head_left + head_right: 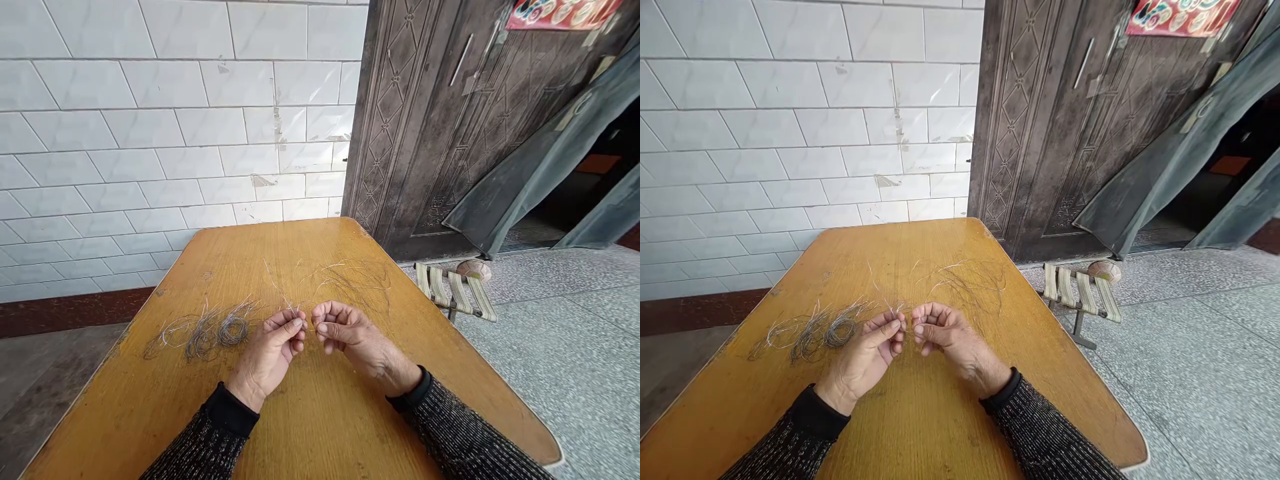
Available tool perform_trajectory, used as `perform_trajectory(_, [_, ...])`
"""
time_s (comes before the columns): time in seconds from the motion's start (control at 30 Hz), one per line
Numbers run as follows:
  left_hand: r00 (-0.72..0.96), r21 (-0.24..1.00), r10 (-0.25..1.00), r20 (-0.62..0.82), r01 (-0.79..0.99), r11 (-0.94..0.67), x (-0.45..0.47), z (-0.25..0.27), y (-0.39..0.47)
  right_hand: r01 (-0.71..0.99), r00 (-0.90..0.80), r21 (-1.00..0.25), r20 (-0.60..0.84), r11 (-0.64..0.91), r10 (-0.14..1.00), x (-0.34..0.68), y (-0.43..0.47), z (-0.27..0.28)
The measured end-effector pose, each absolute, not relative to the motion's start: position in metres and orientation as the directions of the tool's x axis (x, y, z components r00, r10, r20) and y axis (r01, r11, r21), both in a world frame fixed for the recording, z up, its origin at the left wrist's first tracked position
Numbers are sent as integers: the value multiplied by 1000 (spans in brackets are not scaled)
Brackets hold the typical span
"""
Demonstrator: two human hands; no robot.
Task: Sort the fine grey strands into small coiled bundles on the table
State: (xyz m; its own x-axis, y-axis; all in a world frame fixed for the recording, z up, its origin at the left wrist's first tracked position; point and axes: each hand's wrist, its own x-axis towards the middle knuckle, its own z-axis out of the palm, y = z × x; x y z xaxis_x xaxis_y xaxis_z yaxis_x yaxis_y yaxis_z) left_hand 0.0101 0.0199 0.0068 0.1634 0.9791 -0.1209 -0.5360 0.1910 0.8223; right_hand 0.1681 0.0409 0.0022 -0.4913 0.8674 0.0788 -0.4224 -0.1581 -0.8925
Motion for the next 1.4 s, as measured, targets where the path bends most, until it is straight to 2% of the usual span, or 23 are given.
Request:
perform_trajectory(0.2, [162,813,980,-113,-553,185,10,6,19,-487,-508,-841,52,-237,860,167,38,3])
perform_trajectory(0.57, [162,763,976,-143,-611,213,12,5,20,-555,-517,-781,54,-286,854,160,34,8])
perform_trajectory(0.8, [129,833,990,-62,-540,123,10,6,20,-551,-505,-795,75,-254,860,163,38,2])
perform_trajectory(1.07, [42,892,999,-30,-449,46,12,10,17,-470,-476,-878,167,-89,863,165,38,1])
perform_trajectory(1.2, [31,896,999,-23,-442,35,14,11,15,-479,-408,-875,155,-67,900,161,37,1])
perform_trajectory(1.4, [10,880,999,-52,-472,51,18,10,14,-502,-347,-857,77,-115,935,156,37,-2])
